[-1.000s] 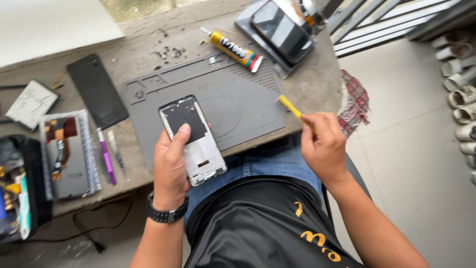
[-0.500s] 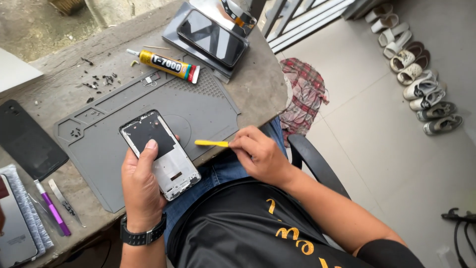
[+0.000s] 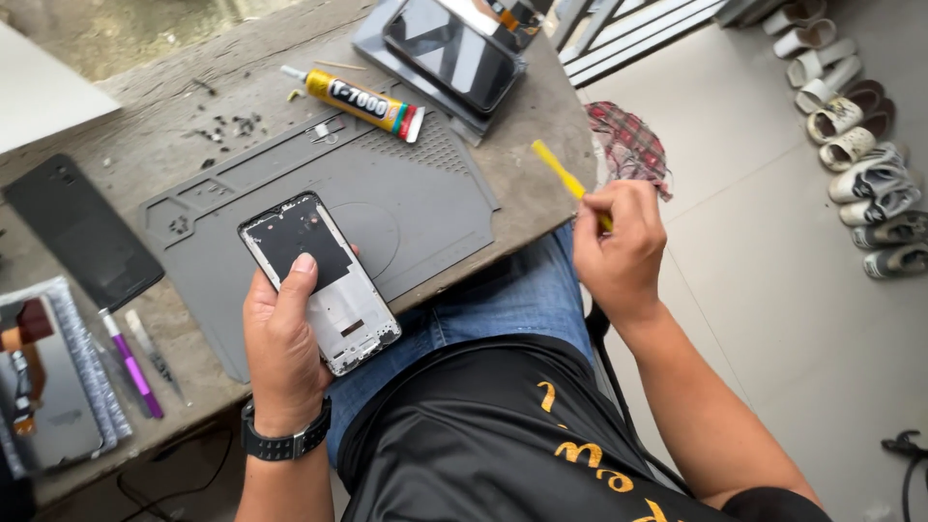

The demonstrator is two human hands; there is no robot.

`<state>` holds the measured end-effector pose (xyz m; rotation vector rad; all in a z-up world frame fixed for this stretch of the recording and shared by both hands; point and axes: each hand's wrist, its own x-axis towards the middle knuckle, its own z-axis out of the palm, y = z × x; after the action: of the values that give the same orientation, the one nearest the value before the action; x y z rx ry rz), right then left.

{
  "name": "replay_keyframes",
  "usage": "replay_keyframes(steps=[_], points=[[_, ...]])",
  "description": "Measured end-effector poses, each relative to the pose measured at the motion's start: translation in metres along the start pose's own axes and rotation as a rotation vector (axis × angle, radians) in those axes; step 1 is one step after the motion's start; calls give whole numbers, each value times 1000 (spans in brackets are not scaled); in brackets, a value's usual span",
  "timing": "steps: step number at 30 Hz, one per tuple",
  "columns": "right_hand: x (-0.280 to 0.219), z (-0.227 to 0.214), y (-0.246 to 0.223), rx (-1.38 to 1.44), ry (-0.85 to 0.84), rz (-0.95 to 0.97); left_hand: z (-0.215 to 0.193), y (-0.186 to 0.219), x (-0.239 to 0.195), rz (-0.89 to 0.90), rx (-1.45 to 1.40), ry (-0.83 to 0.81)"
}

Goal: The person disassembles a smartphone by removing the back cover and internal components. They then clean the interior with a brush and tweezers, removing debris from the frame and connectors.

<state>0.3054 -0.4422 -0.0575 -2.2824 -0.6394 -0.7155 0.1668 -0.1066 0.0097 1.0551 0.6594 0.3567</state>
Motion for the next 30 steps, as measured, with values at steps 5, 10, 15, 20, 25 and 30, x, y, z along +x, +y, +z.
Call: replay_keyframes(steps=[5, 10, 15, 20, 25, 30], points=[[1, 12, -8, 98, -220, -78, -5, 10, -2, 13, -27, 15], [16, 32, -61, 172, -136, -108, -22, 8, -1, 27, -74, 71], [16, 87, -66, 306, -309, -324, -39, 11, -6, 53, -96, 147], [30, 81, -103, 315, -261, -177, -52, 9, -9, 44, -126, 208], [42, 88, -91, 286, -296, -281, -67, 7, -17, 45, -144, 275], [16, 87, -142, 417, -375, -271, -76, 9, -16, 57, -129, 244]])
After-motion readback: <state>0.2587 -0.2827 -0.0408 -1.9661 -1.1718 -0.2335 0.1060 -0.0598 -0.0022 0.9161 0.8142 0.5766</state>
